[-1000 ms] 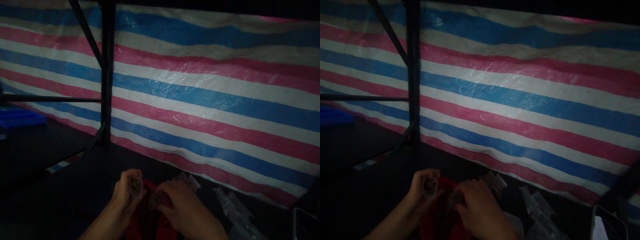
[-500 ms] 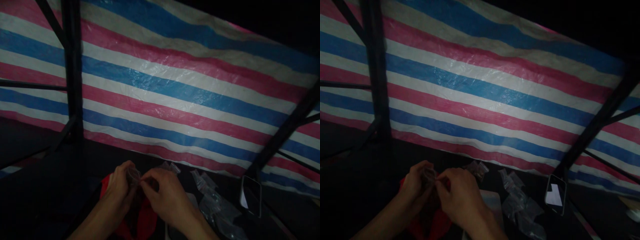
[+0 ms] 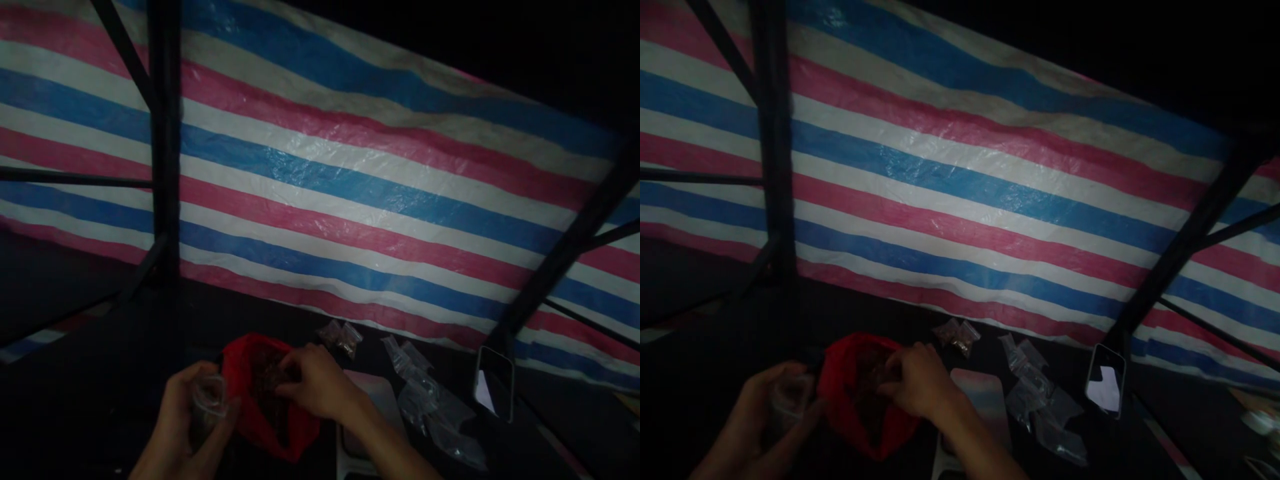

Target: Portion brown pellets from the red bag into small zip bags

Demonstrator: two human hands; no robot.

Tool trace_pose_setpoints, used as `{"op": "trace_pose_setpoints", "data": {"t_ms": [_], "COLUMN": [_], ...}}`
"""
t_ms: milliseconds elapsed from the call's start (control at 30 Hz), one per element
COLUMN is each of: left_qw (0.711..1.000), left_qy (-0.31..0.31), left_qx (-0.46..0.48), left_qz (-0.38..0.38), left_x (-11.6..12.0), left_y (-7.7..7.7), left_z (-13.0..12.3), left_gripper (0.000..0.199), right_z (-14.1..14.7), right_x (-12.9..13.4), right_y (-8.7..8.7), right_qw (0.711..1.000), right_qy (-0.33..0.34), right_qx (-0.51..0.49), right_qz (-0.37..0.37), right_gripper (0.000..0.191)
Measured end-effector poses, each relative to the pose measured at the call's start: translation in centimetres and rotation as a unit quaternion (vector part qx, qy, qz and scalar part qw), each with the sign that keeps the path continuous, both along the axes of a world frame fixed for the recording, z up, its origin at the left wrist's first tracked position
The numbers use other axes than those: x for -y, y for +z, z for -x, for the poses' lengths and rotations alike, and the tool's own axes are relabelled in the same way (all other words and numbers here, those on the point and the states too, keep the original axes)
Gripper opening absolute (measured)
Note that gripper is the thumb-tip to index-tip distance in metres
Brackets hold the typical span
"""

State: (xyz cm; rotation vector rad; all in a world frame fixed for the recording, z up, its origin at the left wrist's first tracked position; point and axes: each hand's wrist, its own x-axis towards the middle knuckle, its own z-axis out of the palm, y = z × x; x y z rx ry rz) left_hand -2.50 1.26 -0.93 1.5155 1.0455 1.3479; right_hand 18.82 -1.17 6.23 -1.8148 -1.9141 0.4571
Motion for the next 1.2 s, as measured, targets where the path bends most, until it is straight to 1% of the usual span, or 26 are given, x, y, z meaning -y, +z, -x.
{"op": "trace_pose_setpoints", "data": {"t_ms": [100, 167, 200, 267, 300, 367, 433, 500, 567, 633, 733, 800, 867, 900, 933, 1000, 1067, 1133, 1200], "left_qw": [0.997, 0.995, 0.993, 0.99, 0.988, 0.986, 0.986, 0.986, 0.986, 0.987, 0.989, 0.991, 0.994, 0.995, 0.995, 0.996, 0.995, 0.994, 0.993], "left_qy": [-0.063, -0.072, -0.067, -0.079, -0.089, -0.11, -0.121, -0.127, -0.132, -0.133, -0.124, -0.11, -0.087, -0.075, -0.064, -0.048, -0.04, -0.032, -0.025], "left_qx": [-0.036, -0.065, -0.08, -0.098, -0.097, -0.084, -0.07, -0.059, -0.049, -0.041, -0.031, -0.025, -0.017, -0.011, -0.006, 0.001, 0.002, -0.002, -0.008], "left_qz": [-0.022, -0.036, -0.046, -0.07, -0.081, -0.094, -0.095, -0.091, -0.088, -0.084, -0.075, -0.07, -0.069, -0.07, -0.073, -0.081, -0.092, -0.105, -0.117], "left_x": [-1.4, -2.3, -2.6, -3.1, -3.3, -3.4, -3.4, -3.2, -3.1, -3.0, -2.9, -3.0, -3.1, -3.1, -3.1, -3.1, -3.0, -2.7, -2.4], "left_y": [0.6, 1.4, 1.7, 2.2, 2.3, 2.3, 2.0, 1.7, 1.5, 1.3, 1.2, 1.1, 0.9, 0.7, 0.5, 0.2, -0.1, -0.1, 0.1], "left_z": [-0.8, -1.9, -2.5, -4.1, -4.9, -6.3, -7.5, -8.2, -8.5, -8.6, -8.5, -8.1, -7.5, -7.1, -6.7, -6.1, -5.9, -6.2, -7.0], "left_gripper": [0.041, 0.032, 0.027, 0.021, 0.02, 0.02, 0.022, 0.026, 0.029, 0.027, 0.022, 0.022, 0.026, 0.03, 0.034, 0.039, 0.04, 0.041, 0.044], "right_z": [-0.3, -0.4, -0.4, -0.3, -0.3, -0.2, -0.2, -0.3, -0.4, -0.5, -0.8, -1.1, -1.2, -1.1, -0.9, -0.1, 1.0, 2.0, 2.5], "right_x": [1.0, 1.7, 2.1, 2.6, 2.8, 2.9, 2.8, 2.7, 2.6, 2.4, 2.2, 1.9, 1.7, 1.6, 1.6, 1.8, 2.2, 2.7, 3.1], "right_y": [1.5, 3.1, 4.0, 5.6, 6.2, 7.2, 7.8, 8.1, 8.2, 8.3, 8.4, 8.0, 7.3, 6.7, 6.1, 4.8, 3.8, 3.2, 3.1], "right_qw": [0.998, 0.993, 0.99, 0.987, 0.987, 0.988, 0.985, 0.979, 0.975, 0.976, 0.98, 0.983, 0.986, 0.989, 0.992, 0.997, 0.997, 0.993, 0.987], "right_qy": [0.007, 0.014, 0.018, 0.025, 0.029, 0.052, 0.086, 0.108, 0.113, 0.115, 0.118, 0.09, 0.039, 0.021, 0.018, 0.038, 0.03, -0.018, -0.057], "right_qx": [-0.056, -0.091, -0.105, -0.111, -0.097, -0.033, 0.046, 0.106, 0.136, 0.136, 0.095, 0.058, 0.031, 0.027, 0.029, 0.03, -0.008, -0.067, -0.103], "right_qz": [-0.04, -0.075, -0.091, -0.117, -0.127, -0.141, -0.145, -0.14, -0.132, -0.127, -0.131, -0.147, -0.156, -0.144, -0.12, -0.068, -0.064, -0.091, -0.105], "right_gripper": [0.024, 0.028, 0.027, 0.026, 0.028, 0.032, 0.034, 0.034, 0.037, 0.039, 0.04, 0.037, 0.034, 0.033, 0.035, 0.041, 0.041, 0.03, 0.017]}}
